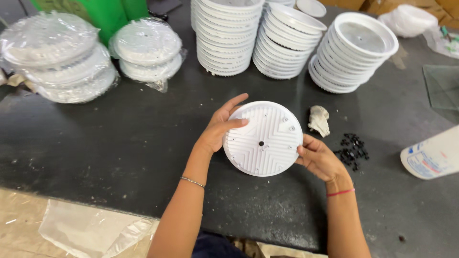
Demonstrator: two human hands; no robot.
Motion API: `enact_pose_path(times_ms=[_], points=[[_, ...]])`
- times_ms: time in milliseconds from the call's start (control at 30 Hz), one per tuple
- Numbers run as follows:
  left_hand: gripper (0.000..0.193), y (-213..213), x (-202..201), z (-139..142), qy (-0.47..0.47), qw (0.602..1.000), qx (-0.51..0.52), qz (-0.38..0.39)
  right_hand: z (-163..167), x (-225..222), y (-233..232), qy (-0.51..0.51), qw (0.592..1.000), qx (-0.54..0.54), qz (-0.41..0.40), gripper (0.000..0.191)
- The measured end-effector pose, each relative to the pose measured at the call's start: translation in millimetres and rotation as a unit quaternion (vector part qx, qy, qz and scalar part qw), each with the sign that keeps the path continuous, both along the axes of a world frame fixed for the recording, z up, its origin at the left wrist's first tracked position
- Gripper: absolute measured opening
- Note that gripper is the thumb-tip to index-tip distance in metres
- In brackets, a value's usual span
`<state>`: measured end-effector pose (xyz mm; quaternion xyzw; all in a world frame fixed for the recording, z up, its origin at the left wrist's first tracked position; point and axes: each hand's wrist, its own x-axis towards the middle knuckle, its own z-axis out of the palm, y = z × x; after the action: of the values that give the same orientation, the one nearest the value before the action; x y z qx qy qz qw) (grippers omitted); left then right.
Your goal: The person picks up a white round plastic light cover from the workbench, wipes its surface with a cloth, turns it over, wraps it in a clear plastic bag, and places it with other wrapped covers. They repeat this cleaning and wrapping cycle for several covers during the episode.
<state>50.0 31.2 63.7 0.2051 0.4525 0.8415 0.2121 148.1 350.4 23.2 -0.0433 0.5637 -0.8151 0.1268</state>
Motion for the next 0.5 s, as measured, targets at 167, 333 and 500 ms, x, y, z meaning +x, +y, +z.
enact_pose_path(times_ms=[167, 333, 500], points=[[0.101, -9, -15, -6, 0.069, 0.995, 0.073, -0.021, 31, 1, 2, 0.068, 0.99, 0.092, -0.082, 0.032], [0.102, -12, -41, -26, 0.061, 0.997, 0.034, -0.024, 115, -42, 12, 0.29, 0.873, 0.286, -0.268, 0.019], [0.083, -8, -54, -39, -0.011, 0.999, -0.031, 0.021, 183, -139, 1, 0.455, 0.513, 0.618, -0.384, 0.025]])
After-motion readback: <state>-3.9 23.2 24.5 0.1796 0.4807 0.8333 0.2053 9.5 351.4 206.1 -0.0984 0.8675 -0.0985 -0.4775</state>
